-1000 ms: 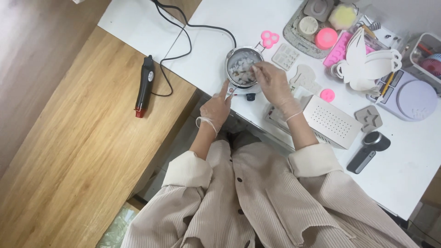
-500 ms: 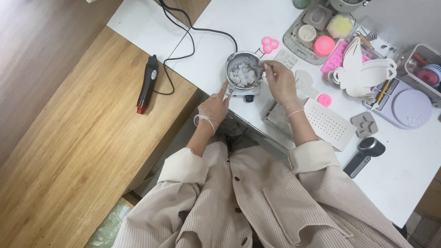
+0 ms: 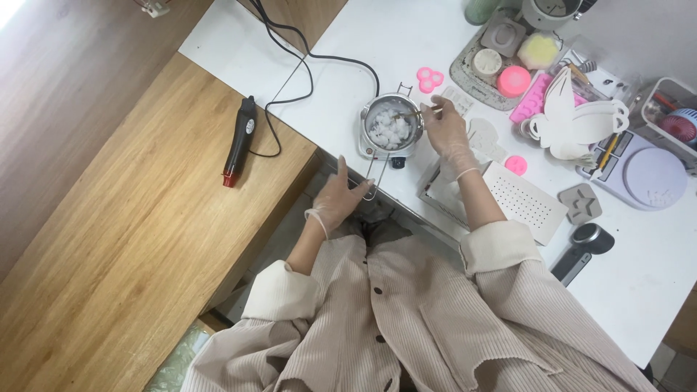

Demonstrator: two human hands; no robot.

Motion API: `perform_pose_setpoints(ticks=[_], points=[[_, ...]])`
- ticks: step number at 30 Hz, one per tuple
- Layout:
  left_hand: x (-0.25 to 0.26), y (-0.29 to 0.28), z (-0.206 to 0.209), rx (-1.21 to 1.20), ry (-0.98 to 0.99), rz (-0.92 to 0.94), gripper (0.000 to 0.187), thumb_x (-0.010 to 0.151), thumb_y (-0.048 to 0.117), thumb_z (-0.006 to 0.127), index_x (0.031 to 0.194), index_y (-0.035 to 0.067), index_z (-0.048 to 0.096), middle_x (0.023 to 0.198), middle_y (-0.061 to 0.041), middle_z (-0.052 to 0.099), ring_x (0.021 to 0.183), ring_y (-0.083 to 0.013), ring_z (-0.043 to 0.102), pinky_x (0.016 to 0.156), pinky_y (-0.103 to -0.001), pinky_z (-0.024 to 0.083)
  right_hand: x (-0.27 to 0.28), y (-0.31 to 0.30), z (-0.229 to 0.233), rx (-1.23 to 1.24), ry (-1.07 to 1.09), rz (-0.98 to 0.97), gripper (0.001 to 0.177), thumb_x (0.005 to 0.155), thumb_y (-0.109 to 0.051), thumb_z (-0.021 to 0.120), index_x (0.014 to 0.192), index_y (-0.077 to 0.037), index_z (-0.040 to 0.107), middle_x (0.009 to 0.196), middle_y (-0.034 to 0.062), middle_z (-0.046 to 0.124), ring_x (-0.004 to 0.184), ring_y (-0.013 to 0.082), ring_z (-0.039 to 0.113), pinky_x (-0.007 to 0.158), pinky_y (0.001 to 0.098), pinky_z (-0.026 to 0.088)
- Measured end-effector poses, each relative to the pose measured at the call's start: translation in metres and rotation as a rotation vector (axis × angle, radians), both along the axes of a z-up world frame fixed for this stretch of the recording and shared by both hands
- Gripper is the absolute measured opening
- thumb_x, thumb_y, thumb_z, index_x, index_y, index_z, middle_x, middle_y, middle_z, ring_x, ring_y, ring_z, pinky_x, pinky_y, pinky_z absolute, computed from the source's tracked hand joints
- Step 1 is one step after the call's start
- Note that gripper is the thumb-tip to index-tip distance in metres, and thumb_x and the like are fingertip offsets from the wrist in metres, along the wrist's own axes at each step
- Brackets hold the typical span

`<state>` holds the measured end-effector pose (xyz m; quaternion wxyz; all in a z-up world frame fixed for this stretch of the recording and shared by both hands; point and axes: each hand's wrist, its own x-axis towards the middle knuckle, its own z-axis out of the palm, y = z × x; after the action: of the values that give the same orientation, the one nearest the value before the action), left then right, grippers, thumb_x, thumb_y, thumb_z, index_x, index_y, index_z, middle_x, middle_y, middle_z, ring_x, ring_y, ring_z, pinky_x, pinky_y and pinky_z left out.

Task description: Melting solid wax flakes in a pot using a stirrer and a heat gun.

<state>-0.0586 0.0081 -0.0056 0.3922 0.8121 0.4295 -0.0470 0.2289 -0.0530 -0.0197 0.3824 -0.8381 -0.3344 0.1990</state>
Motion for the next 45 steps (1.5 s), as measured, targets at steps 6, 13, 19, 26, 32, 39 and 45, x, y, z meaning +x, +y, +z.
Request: perform_pose_setpoints(ticks=[6, 13, 19, 26, 32, 39, 45], points=[[0.008, -0.026, -0.006, -1.194, -0.482, 0.381, 0.07, 0.102, 0.042, 0.056, 0.15, -0.007, 0.04, 0.121, -0.017, 0.07, 0.091, -0.0185, 0.074, 0.083, -0.027, 0.063, -0.003, 0.004, -0.001, 0.083, 0.347, -0.074, 0.055, 0.105, -0.046, 0.054, 0.136, 0.0, 0.053, 0.091, 0.0077, 0.07, 0.071, 0.0142, 0.066, 0.062, 0.0276, 0.056], [0.027, -0.023, -0.045, -1.03, -0.641, 0.363, 0.048, 0.111, 0.031, 0.036, 0.148, 0.003, 0.047, 0.106, -0.011, 0.072, 0.064, -0.0062, 0.046, 0.054, -0.02, 0.038, 0.013, 0.015, -0.022, 0.133, 0.409, -0.074, 0.057, 0.104, -0.046, 0.056, 0.132, 0.004, 0.056, 0.082, 0.0064, 0.069, 0.06, 0.0125, 0.064, 0.054, 0.027, 0.053], [0.025, -0.021, -0.04, -0.976, -0.586, 0.284, 0.05, 0.111, 0.033, 0.032, 0.148, 0.004, 0.047, 0.104, -0.01, 0.072, 0.066, -0.0063, 0.046, 0.059, -0.02, 0.041, 0.016, 0.01, -0.02, 0.059, 0.415, -0.078, 0.068, 0.101, -0.055, 0.059, 0.136, 0.004, 0.055, 0.076, 0.0059, 0.063, 0.058, 0.0124, 0.062, 0.052, 0.0267, 0.053], [0.023, -0.027, -0.015, -0.859, -0.46, 0.44, 0.063, 0.104, 0.046, 0.045, 0.151, 0.004, 0.038, 0.111, -0.005, 0.065, 0.075, -0.0077, 0.052, 0.068, -0.024, 0.044, 0.001, 0.004, 0.001, 0.053, 0.587, -0.153, 0.069, 0.097, -0.055, 0.06, 0.138, 0.0, 0.052, 0.088, 0.007, 0.065, 0.068, 0.0127, 0.062, 0.056, 0.0277, 0.058], [-0.007, -0.017, -0.021, -0.724, -0.394, 0.54, 0.067, 0.099, 0.049, 0.048, 0.152, 0.008, 0.04, 0.114, -0.006, 0.062, 0.084, -0.0123, 0.056, 0.074, -0.027, 0.047, -0.011, -0.006, -0.006, 0.258, 0.796, -0.337, 0.064, 0.096, -0.051, 0.061, 0.142, -0.008, 0.053, 0.087, 0.0028, 0.058, 0.067, 0.0108, 0.055, 0.059, 0.029, 0.059], [-0.083, 0.044, 0.007, -0.046, -0.346, 0.698, 0.063, 0.101, 0.027, 0.057, 0.154, -0.001, 0.035, 0.134, -0.021, 0.057, 0.113, -0.0277, 0.064, 0.094, -0.038, 0.056, -0.081, -0.077, 0.051, 0.631, 0.352, -0.324, 0.048, 0.11, -0.036, 0.05, 0.147, -0.006, 0.054, 0.075, -0.0027, 0.053, 0.066, 0.0062, 0.052, 0.062, 0.0245, 0.051], [-0.149, 0.123, -0.026, 0.578, 0.257, 0.47, 0.087, 0.088, 0.041, 0.077, 0.152, -0.001, 0.035, 0.141, -0.027, 0.048, 0.127, -0.0434, 0.053, 0.1, -0.054, 0.047, -0.126, -0.154, 0.062, 0.535, 0.376, -0.393, 0.042, 0.113, -0.037, 0.047, 0.138, -0.008, 0.06, 0.079, -0.0046, 0.053, 0.069, 0.0051, 0.052, 0.064, 0.0237, 0.047]])
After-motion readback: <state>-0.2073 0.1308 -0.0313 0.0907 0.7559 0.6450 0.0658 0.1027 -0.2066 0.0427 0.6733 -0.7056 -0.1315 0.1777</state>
